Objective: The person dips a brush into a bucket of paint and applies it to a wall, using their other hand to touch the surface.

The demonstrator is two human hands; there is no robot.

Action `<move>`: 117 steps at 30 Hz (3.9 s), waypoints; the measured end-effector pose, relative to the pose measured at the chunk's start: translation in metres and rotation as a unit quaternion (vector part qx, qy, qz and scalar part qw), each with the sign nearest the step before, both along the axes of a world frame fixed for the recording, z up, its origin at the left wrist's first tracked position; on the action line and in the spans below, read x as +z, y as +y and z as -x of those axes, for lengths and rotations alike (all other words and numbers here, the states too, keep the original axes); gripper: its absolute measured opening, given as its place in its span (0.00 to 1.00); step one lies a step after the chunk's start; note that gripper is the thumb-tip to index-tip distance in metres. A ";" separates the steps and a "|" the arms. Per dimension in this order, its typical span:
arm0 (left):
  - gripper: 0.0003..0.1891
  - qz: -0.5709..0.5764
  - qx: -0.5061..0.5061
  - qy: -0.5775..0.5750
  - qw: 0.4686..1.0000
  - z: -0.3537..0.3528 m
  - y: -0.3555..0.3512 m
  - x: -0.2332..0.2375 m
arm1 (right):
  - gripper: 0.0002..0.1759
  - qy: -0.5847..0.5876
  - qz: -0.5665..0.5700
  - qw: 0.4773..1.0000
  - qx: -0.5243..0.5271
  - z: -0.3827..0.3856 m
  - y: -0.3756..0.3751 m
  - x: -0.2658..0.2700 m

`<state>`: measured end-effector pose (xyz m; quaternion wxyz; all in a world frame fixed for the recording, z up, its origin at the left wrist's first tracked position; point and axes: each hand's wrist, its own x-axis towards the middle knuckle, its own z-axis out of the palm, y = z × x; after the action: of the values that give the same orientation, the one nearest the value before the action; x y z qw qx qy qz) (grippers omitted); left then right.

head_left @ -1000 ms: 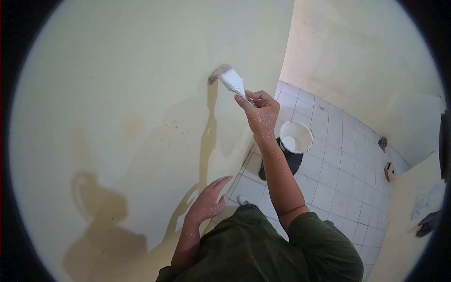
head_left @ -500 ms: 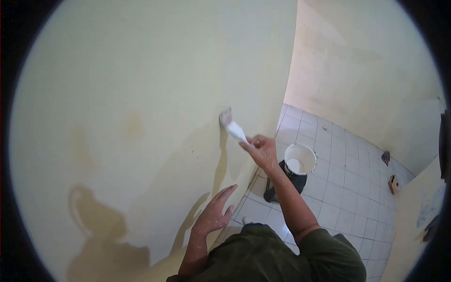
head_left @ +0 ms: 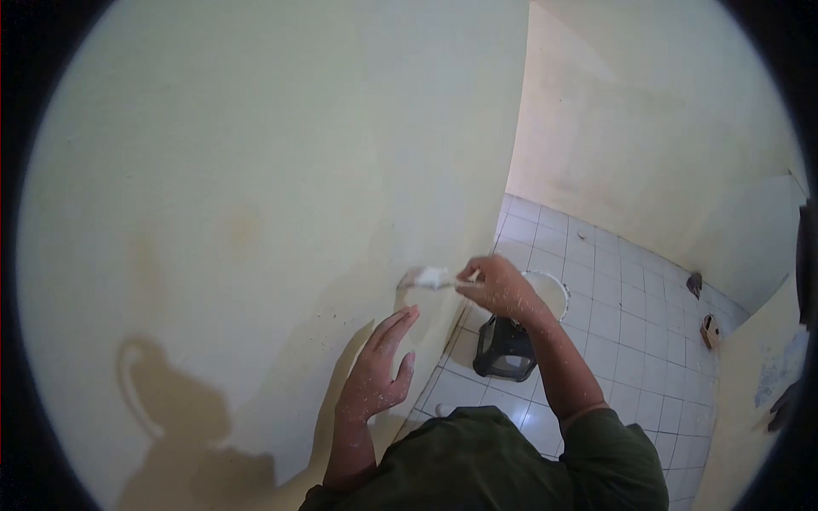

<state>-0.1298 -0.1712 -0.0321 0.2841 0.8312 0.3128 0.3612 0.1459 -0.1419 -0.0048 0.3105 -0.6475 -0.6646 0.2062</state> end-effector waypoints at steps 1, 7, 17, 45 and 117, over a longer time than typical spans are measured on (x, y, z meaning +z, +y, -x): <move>0.34 0.002 -0.001 0.000 1.000 0.000 0.002 -0.001 | 0.17 0.003 -0.016 1.000 -0.006 0.002 0.004 0.007; 0.33 0.052 -0.012 0.019 0.998 -0.001 0.003 -0.007 | 0.12 0.225 -0.167 0.957 -0.071 0.018 0.013 0.080; 0.33 0.092 -0.010 0.040 0.995 -0.002 0.010 -0.025 | 0.09 0.269 -0.203 0.941 -0.039 0.018 0.031 0.005; 0.32 0.177 -0.040 0.131 0.975 -0.038 0.012 -0.028 | 0.12 0.083 -0.069 0.989 -0.105 -0.009 0.054 -0.079; 0.37 0.175 0.218 0.020 0.960 -0.068 -0.176 -0.077 | 0.08 0.087 -0.075 0.993 0.018 0.022 0.018 -0.269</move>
<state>-0.0618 -0.3475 -0.1092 0.3330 0.6871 0.5509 0.3370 0.1239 -0.1235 -0.2733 0.4109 -0.5903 -0.6600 0.2172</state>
